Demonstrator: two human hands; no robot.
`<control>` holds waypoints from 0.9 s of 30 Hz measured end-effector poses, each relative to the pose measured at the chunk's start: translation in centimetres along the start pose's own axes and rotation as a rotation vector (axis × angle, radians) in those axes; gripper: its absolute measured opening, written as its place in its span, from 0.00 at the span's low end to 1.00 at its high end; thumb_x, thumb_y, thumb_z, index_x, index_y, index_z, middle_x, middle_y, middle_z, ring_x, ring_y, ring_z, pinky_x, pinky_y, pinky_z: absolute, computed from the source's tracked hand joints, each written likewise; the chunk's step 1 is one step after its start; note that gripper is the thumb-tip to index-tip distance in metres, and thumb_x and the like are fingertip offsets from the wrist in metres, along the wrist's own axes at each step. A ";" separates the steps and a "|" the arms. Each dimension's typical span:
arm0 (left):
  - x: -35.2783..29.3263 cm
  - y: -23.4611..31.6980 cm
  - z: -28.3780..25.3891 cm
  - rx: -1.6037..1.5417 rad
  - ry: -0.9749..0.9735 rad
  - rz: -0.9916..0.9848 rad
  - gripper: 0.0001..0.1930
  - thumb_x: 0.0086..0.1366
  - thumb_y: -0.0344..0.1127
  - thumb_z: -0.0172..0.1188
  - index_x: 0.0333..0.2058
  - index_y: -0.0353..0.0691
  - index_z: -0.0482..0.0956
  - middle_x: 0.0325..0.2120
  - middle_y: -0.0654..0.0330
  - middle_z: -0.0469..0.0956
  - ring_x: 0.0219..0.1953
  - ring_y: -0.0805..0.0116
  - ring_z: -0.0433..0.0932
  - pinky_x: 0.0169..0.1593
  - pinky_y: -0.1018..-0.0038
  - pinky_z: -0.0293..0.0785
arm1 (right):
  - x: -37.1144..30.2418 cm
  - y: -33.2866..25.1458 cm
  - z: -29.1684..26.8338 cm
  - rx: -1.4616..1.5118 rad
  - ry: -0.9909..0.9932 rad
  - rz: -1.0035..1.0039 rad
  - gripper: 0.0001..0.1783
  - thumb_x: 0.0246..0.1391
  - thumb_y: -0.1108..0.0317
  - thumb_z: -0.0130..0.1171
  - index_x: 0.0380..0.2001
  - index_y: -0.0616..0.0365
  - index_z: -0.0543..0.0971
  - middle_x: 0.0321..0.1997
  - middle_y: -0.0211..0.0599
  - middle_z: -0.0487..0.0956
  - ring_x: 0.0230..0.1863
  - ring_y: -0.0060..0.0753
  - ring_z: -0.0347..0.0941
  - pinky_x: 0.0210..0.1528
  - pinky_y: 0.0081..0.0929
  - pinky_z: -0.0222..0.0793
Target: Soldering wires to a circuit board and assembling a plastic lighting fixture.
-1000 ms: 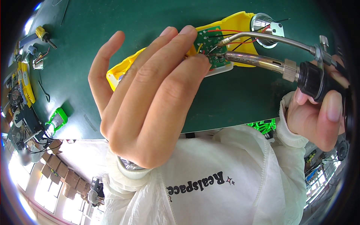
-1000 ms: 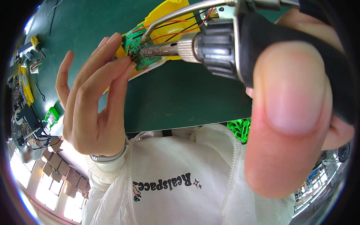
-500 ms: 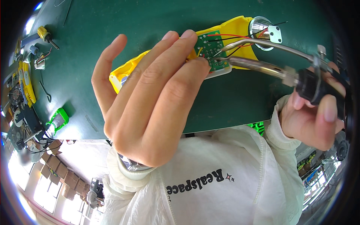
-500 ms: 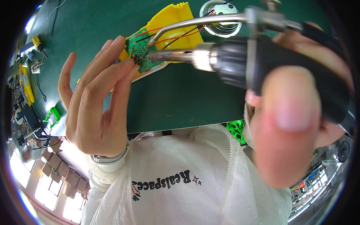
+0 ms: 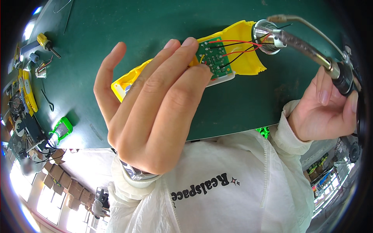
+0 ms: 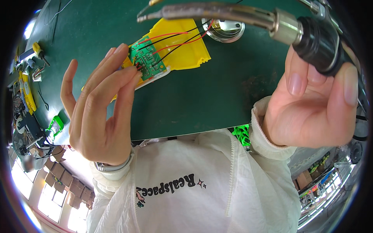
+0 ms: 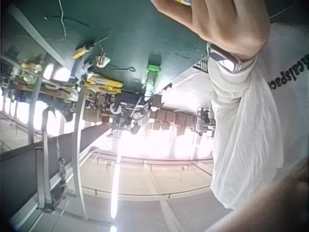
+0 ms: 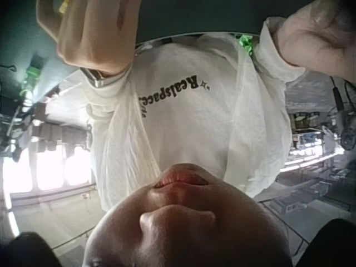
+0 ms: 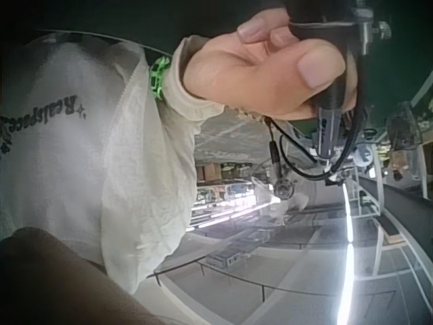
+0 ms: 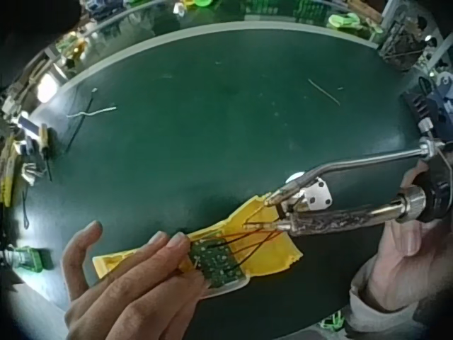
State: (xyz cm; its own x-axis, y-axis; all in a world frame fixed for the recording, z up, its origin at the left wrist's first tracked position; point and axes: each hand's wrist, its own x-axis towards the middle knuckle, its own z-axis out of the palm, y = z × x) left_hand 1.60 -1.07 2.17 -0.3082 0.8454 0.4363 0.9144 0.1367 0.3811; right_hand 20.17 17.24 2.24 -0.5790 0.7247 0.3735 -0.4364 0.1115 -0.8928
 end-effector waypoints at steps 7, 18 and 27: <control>0.3 -0.5 0.2 -0.014 0.011 0.011 0.06 0.56 0.23 0.68 0.33 0.38 0.82 0.37 0.56 0.86 0.43 0.63 0.86 0.62 0.54 0.64 | -2.3 1.3 0.6 -0.191 0.287 -0.069 0.16 0.63 0.63 0.50 0.38 0.67 0.79 0.36 0.37 0.80 0.28 0.22 0.59 0.30 0.19 0.55; -0.4 -1.1 -0.5 -0.062 -0.093 0.021 0.19 0.56 0.25 0.69 0.46 0.36 0.76 0.45 0.51 0.83 0.49 0.59 0.82 0.63 0.56 0.64 | -2.0 2.2 0.4 -0.188 0.161 -0.167 0.20 0.64 0.61 0.44 0.44 0.66 0.79 0.38 0.36 0.80 0.31 0.24 0.61 0.35 0.24 0.55; -2.3 -4.1 -2.4 -0.016 -0.115 -0.158 0.28 0.60 0.30 0.67 0.58 0.34 0.67 0.54 0.48 0.75 0.54 0.57 0.77 0.61 0.63 0.68 | -2.2 2.1 0.7 -0.248 0.188 -0.156 0.19 0.63 0.62 0.45 0.42 0.68 0.78 0.40 0.39 0.80 0.33 0.26 0.63 0.37 0.26 0.57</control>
State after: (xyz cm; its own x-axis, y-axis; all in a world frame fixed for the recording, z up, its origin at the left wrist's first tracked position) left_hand -2.11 -4.80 1.59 -0.4148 0.8677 0.2740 0.8523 0.2651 0.4509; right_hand 20.07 15.38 -0.33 -0.3711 0.7961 0.4779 -0.3160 0.3757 -0.8712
